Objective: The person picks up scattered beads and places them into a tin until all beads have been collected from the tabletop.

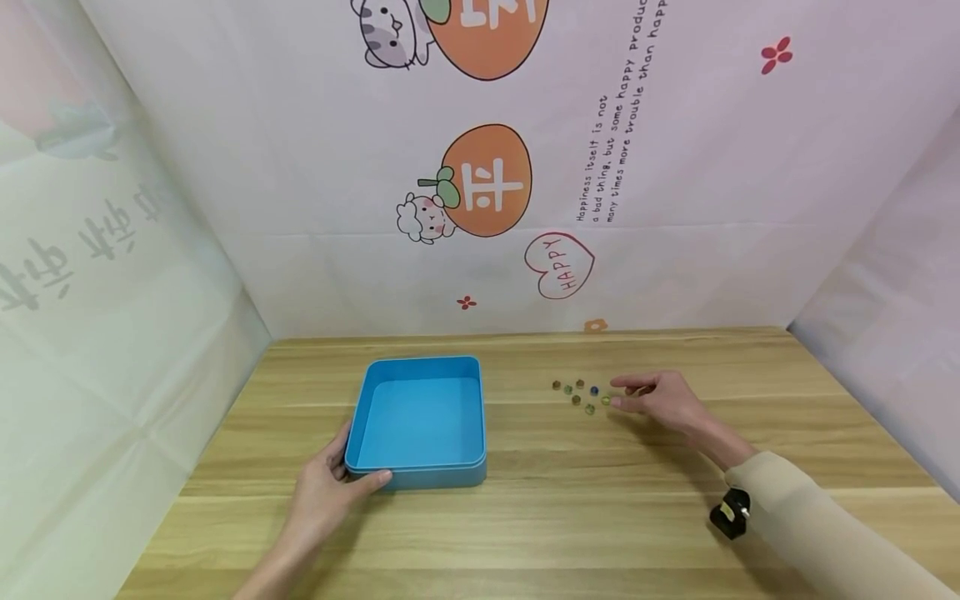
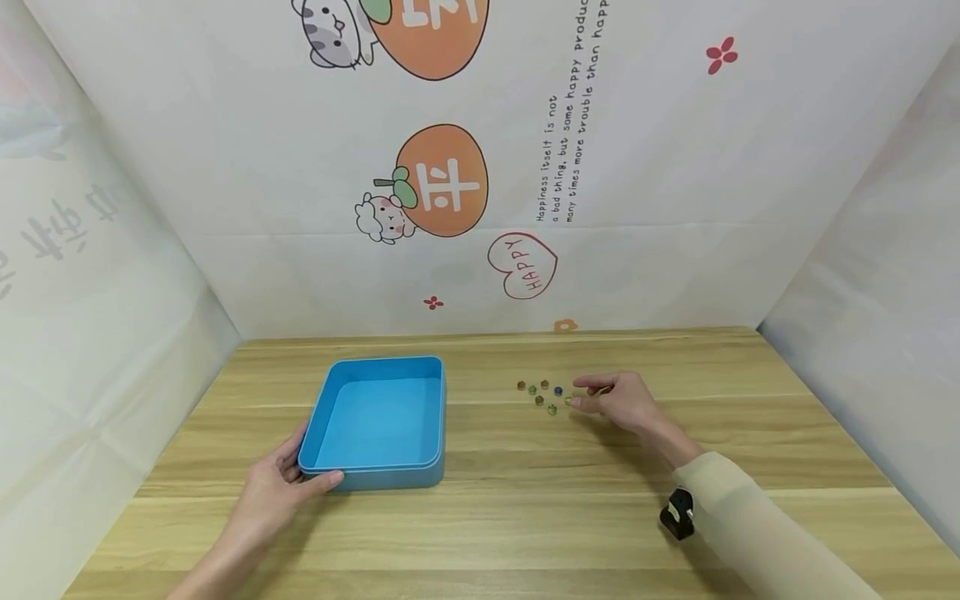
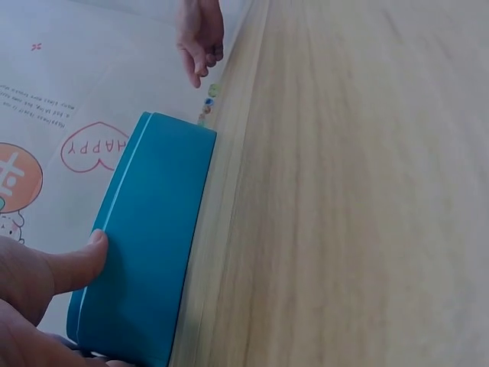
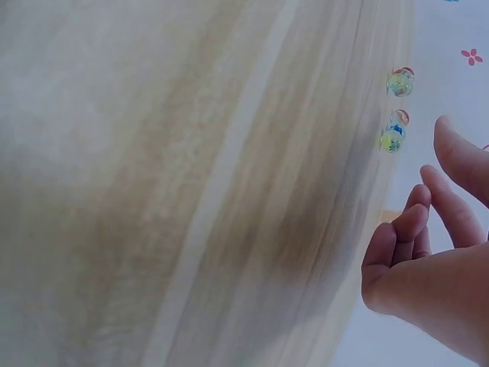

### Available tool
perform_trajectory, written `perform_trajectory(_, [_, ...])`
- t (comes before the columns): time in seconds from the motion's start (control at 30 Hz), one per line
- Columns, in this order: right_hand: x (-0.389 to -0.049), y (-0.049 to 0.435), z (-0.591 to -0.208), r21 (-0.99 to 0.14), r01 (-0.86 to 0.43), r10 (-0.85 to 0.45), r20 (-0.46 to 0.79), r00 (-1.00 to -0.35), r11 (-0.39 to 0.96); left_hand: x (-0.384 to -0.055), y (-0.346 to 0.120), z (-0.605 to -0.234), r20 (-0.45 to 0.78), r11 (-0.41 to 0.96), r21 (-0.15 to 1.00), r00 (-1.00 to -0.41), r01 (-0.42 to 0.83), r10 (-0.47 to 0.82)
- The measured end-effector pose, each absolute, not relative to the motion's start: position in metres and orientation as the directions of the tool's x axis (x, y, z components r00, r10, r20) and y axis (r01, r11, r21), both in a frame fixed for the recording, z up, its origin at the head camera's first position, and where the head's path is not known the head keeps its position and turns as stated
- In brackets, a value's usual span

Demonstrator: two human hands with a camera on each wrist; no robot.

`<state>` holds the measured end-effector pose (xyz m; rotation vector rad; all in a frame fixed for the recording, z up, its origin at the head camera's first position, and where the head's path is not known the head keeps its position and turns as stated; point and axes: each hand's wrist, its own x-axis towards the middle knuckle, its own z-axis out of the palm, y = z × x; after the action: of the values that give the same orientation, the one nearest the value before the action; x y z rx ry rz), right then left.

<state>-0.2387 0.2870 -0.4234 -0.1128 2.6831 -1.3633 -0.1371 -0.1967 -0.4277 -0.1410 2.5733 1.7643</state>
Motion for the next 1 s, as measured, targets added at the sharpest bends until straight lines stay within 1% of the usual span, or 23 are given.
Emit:
perform_trajectory(0.3, [-0.2411,0.287,-0.4232,-0.8,-0.011,-0.119,-0.076,-0.99,0.6,-0.1361,-0.1948,-0.4271,-0.074,0.309,0.947,-0.995,-0.091,-0.064])
perform_trajectory(0.63, [-0.2437,0.2869,-0.4253,-0.788,0.011,-0.103,-0.095,-0.99,0.616,-0.1365,-0.1946,-0.4275,-0.071,0.312,0.946,-0.995,-0.088,-0.066])
perform_trajectory(1.0, [-0.245,0.2888,-0.4282,-0.761,0.006,-0.108,-0.1,-0.989,0.649,-0.1369,-0.1951,-0.4276,-0.083,0.299,0.949,-0.994,-0.1,-0.07])
